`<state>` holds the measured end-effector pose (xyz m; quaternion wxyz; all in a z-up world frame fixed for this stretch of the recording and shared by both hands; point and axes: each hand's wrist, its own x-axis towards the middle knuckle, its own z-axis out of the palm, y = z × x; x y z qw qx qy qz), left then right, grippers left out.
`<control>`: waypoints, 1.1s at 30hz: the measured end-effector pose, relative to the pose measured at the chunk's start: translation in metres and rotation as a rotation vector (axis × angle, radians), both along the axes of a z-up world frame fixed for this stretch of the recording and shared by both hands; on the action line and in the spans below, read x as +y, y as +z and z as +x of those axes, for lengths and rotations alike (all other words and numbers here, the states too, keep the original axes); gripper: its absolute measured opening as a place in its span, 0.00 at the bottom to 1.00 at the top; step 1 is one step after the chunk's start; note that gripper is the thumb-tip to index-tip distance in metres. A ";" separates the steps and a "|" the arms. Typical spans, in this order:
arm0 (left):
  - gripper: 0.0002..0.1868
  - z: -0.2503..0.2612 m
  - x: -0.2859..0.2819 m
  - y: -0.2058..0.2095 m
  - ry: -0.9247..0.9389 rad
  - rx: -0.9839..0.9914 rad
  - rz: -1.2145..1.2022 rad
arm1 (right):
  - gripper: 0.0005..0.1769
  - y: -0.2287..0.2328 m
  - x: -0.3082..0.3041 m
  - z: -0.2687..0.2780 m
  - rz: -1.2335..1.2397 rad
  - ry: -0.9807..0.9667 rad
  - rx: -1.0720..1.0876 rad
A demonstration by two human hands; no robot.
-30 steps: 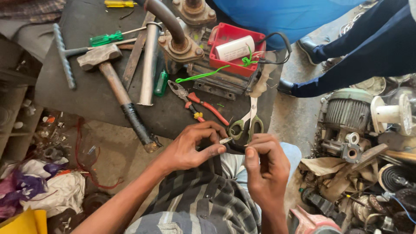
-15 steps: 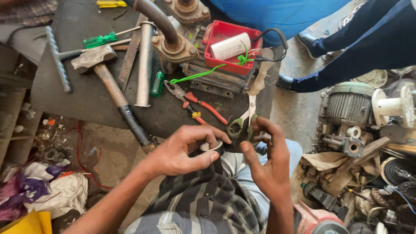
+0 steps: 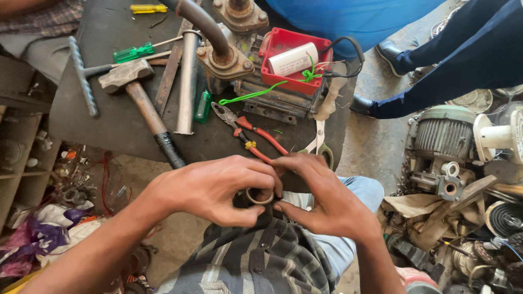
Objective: The person wraps electrical tape around a black wire connected to a small motor. They repeatedly tear off pieces of tape and wrap them around the wire to insulate it.
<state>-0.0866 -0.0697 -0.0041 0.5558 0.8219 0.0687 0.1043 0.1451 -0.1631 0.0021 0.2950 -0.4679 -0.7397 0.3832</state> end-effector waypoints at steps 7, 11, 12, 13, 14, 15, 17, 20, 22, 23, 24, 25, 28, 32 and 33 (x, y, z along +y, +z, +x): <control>0.14 -0.005 0.001 0.004 -0.032 0.066 -0.126 | 0.23 -0.015 -0.002 0.006 -0.170 0.001 0.175; 0.16 -0.008 0.003 0.008 0.015 0.041 -0.071 | 0.18 -0.026 -0.009 0.010 -0.159 -0.106 0.206; 0.15 -0.010 0.004 0.010 0.036 0.051 -0.068 | 0.18 -0.028 -0.011 0.010 -0.142 -0.133 0.222; 0.13 -0.011 0.005 0.010 0.054 0.061 -0.065 | 0.17 -0.032 -0.012 0.010 -0.125 -0.163 0.237; 0.12 -0.012 0.006 0.011 0.078 0.031 -0.039 | 0.17 -0.034 -0.014 0.009 -0.108 -0.193 0.253; 0.11 -0.013 0.008 0.010 0.102 0.001 -0.013 | 0.17 -0.037 -0.016 0.008 -0.144 -0.259 0.288; 0.11 -0.012 0.009 0.008 0.143 -0.005 0.005 | 0.17 -0.042 -0.022 0.007 -0.219 -0.391 0.359; 0.11 -0.008 0.009 0.002 0.197 0.027 -0.010 | 0.15 -0.047 -0.036 0.004 -0.145 -0.490 0.541; 0.12 -0.004 0.008 -0.002 0.232 -0.007 -0.016 | 0.19 -0.047 -0.048 0.004 -0.114 -0.569 0.579; 0.12 -0.002 0.008 -0.003 0.235 -0.017 -0.027 | 0.21 -0.047 -0.055 0.004 -0.097 -0.609 0.598; 0.13 -0.001 0.008 -0.004 0.238 -0.027 -0.039 | 0.22 -0.047 -0.061 0.004 -0.085 -0.617 0.627; 0.13 0.000 0.008 -0.004 0.240 -0.037 -0.051 | 0.22 -0.048 -0.065 0.005 -0.074 -0.626 0.658; 0.15 0.003 0.008 -0.006 0.234 -0.069 -0.089 | 0.22 -0.050 -0.073 0.005 -0.064 -0.676 0.705; 0.18 0.010 0.009 -0.005 0.246 -0.045 -0.183 | 0.19 -0.053 -0.062 0.004 -0.229 -0.869 0.705; 0.20 0.011 0.010 -0.003 0.227 -0.081 -0.173 | 0.18 -0.053 -0.056 0.002 -0.270 -0.881 0.704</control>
